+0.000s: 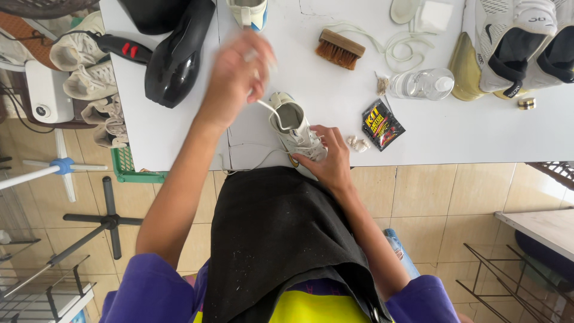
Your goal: The person laces a white sneaker by threading a white shoelace through the eyelets from the bottom up. They repeatedly pull the lace ends to tighten the fit and adjust the tension across the shoe's tongue.
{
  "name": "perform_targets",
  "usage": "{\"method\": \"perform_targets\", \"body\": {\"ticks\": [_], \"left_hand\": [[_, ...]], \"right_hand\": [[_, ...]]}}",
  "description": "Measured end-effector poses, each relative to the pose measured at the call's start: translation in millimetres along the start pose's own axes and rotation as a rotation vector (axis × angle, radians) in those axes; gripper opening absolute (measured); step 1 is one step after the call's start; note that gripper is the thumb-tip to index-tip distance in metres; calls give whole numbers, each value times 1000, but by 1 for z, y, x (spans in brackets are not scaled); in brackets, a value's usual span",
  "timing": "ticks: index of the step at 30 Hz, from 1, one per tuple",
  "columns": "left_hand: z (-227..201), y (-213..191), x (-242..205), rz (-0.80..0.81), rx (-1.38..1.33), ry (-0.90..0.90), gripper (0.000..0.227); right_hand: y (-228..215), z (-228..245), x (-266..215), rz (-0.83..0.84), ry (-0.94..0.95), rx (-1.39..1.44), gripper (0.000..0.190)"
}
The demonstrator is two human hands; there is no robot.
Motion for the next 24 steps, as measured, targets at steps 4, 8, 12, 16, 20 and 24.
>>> {"method": "perform_targets", "body": {"ticks": [4,8,12,16,20,24], "left_hand": [[41,15,-22,435,1180,41,12],[51,27,-32,578,1323,300,29],[77,19,-33,742,1416,52,34],[124,23,-15,752,1540,152,19],[157,35,4,745,1581,238,15],[163,40,5,778,1632,241,12]], "right_hand": [[-4,-13,-5,-112,-25,99,74],[-15,1,-3,-82,-230,-7,30],[-20,17,1,-61,-586,-220,12],[-2,16,1,-86,-754,-376,5],[8,27,1,-149,-874,-495,6],[23,15,-2,-131,-876,-548,14]]}}
Point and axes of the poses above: each hand's wrist, its own x-axis towards the middle knuckle, its own y-axis out of the palm, z = x × y, the point moved 3 cm from there along x, towards the middle knuckle, and after that the axes turned 6 degrees about x, right-handed, at the moved point
